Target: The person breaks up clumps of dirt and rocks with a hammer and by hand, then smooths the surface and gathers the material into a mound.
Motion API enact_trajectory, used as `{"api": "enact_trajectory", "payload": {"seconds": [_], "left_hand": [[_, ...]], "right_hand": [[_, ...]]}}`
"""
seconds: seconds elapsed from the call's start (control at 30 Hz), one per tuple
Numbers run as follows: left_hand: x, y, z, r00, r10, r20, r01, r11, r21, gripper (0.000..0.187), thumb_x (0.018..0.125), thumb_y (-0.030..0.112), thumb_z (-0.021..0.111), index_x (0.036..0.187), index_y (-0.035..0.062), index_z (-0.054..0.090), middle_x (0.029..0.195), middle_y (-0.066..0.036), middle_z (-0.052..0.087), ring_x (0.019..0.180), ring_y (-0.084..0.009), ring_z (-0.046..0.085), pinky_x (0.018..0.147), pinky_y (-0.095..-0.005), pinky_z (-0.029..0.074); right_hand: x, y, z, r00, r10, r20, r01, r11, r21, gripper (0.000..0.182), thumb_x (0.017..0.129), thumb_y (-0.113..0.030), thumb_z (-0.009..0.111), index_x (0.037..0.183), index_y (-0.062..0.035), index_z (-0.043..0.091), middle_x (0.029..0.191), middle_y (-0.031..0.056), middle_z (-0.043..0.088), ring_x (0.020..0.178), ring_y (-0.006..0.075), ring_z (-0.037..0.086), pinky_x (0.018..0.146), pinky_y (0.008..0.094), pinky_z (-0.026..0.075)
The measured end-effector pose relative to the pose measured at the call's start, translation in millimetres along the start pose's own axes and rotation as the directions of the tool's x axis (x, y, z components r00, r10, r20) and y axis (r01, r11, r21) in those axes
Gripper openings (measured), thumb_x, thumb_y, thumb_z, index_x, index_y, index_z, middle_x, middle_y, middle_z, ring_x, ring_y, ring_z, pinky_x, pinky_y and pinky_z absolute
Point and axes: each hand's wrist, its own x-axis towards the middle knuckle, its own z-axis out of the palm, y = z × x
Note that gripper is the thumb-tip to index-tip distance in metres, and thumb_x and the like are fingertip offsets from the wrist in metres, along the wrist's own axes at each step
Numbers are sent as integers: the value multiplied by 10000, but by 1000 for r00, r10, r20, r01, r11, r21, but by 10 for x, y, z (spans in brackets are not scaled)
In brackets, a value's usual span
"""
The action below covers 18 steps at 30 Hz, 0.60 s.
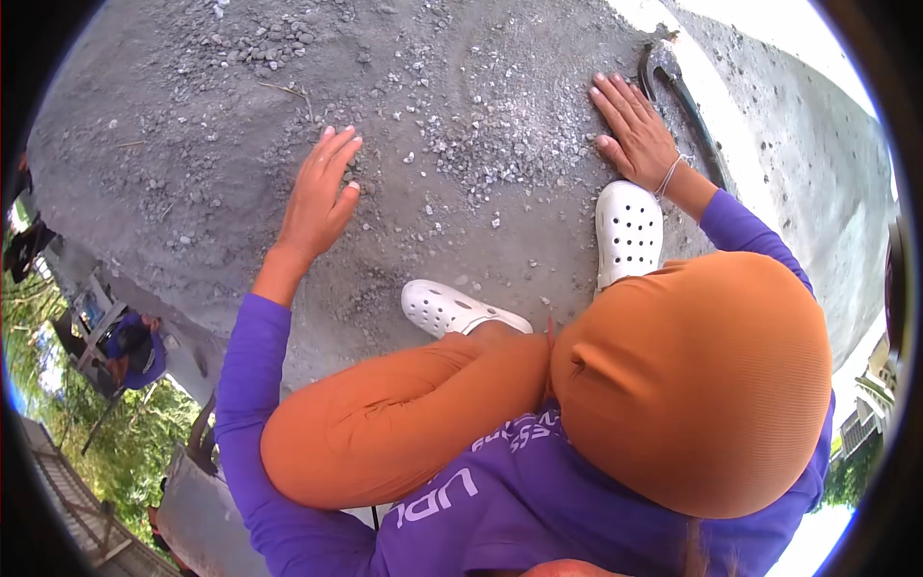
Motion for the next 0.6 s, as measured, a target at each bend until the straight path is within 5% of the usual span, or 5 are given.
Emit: {"api": "enact_trajectory", "payload": {"seconds": [0.17, 0.33, 0.4, 0.53, 0.6], "left_hand": [[-382, -119, 362, 982, -185, -42, 177, 973, -150, 535, 837, 72, 487, 1369, 20, 460, 1462, -155, 428, 1415, -366, 307, 1168, -443, 247], [-622, -55, 596, 936, -342, -77, 317, 919, -236, 521, 862, 62, 408, 1378, -1, 447, 1470, -172, 414, 1421, -344, 302, 1179, -419, 223], [-702, -79, 686, 848, -482, -222, 342, 816, -466, 524, 876, 79, 339, 1382, -19, 435, 1474, -176, 410, 1415, -341, 308, 1182, -417, 214], [-902, -248, 844, 765, -537, -355, 398, 828, -394, 531, 871, 92, 330, 1377, -20, 445, 1468, -182, 415, 1411, -347, 314, 1181, -423, 214], [-1045, -290, 925, 721, -544, -430, 427, 837, -342, 535, 867, 100, 324, 1373, -20, 451, 1464, -186, 418, 1407, -351, 317, 1181, -426, 214]], "right_hand": [[410, -272, 176, 996, 45, -80, -39, 996, 77, 608, 1025, -416, 328, 1498, -39, 269, 1571, 162, 239, 1468, 321, 189, 1206, 425, 145], [818, -934, 293, 994, -82, -77, 95, 976, 194, 575, 1022, -358, 362, 1486, -27, 286, 1556, 171, 270, 1457, 333, 218, 1197, 438, 164], [895, -1177, 340, 994, -55, -91, 83, 938, 336, 559, 1023, -340, 365, 1480, -26, 298, 1540, 178, 300, 1444, 347, 245, 1192, 448, 176], [1069, -1289, 272, 975, -99, -197, 197, 792, 578, 530, 1024, -324, 369, 1453, -14, 346, 1511, 197, 345, 1428, 363, 277, 1182, 459, 191], [1152, -1147, 255, 966, -81, -247, 207, 812, 546, 521, 1024, -319, 363, 1442, -7, 362, 1511, 200, 345, 1426, 368, 281, 1182, 457, 190]]}}
